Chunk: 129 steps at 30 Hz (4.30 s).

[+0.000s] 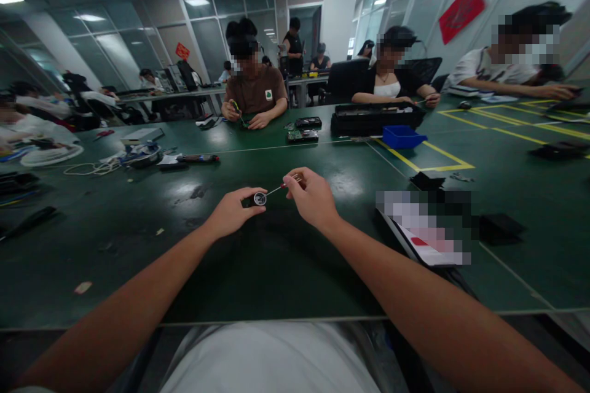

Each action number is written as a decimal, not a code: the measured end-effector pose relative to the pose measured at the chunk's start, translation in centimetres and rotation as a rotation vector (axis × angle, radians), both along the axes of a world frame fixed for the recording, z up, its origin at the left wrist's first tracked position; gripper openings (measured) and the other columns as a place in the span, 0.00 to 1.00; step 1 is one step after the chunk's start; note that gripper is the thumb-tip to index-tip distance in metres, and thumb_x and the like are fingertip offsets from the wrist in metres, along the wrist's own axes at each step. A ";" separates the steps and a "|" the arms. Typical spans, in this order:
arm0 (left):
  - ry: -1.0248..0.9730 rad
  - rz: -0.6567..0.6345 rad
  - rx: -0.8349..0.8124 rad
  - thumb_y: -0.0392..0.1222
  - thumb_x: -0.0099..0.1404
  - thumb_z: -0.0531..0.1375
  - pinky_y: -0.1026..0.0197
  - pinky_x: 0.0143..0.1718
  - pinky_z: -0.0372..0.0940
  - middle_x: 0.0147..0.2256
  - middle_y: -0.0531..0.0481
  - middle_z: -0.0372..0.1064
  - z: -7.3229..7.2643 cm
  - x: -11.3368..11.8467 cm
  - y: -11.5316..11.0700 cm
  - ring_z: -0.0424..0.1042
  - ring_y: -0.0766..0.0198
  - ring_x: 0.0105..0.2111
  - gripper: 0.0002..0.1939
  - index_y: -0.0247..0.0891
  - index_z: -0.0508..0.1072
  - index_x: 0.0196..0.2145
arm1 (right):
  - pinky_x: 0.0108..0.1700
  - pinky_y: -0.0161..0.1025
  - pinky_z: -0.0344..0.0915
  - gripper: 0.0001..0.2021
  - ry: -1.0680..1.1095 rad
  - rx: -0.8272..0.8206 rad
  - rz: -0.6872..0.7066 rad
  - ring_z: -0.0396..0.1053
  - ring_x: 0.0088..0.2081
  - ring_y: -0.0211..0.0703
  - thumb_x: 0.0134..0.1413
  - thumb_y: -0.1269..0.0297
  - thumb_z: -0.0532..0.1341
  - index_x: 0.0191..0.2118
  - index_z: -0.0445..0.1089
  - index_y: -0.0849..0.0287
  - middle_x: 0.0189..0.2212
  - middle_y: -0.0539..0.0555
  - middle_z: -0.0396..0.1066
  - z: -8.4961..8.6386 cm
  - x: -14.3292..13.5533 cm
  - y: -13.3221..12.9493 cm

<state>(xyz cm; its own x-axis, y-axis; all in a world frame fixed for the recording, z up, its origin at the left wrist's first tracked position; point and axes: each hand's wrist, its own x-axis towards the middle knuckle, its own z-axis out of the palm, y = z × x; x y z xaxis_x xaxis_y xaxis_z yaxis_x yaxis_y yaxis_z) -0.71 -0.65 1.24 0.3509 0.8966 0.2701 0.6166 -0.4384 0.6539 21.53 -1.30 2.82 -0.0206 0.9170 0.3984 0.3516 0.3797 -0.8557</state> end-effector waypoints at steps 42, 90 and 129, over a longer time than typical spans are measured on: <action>0.046 -0.035 0.104 0.41 0.62 0.66 0.54 0.54 0.63 0.50 0.46 0.73 -0.2 0.4 -0.2 0.71 0.57 0.49 0.22 0.42 0.74 0.54 | 0.33 0.40 0.69 0.17 0.436 -0.133 0.025 0.69 0.29 0.40 0.57 0.45 0.59 0.35 0.67 0.55 0.29 0.51 0.72 -1.7 -0.4 1.7; 0.038 0.001 0.057 0.42 0.64 0.63 0.52 0.55 0.61 0.51 0.47 0.71 -0.3 0.7 0.1 0.69 0.55 0.51 0.21 0.42 0.71 0.56 | 0.32 0.40 0.59 0.12 -0.189 0.252 -0.126 0.70 0.28 0.44 0.67 0.56 0.50 0.37 0.65 0.56 0.27 0.53 0.73 0.1 0.2 -0.3; -0.197 0.002 -0.462 0.48 0.64 0.59 0.65 0.23 0.58 0.39 0.44 0.74 2.4 -1.6 0.8 0.66 0.67 0.26 0.16 0.37 0.73 0.45 | 0.34 0.41 0.60 0.12 -0.138 0.248 -0.109 0.71 0.31 0.44 0.68 0.55 0.50 0.39 0.66 0.55 0.28 0.52 0.73 0.2 0.5 -0.4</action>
<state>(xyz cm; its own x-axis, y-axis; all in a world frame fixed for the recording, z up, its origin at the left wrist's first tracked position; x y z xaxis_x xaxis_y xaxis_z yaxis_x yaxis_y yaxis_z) -2.32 0.12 3.64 0.3316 0.9387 -0.0947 0.4625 -0.0743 0.8835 22.02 -1.66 2.99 0.0029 0.7921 0.6104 0.5077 0.5247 -0.6833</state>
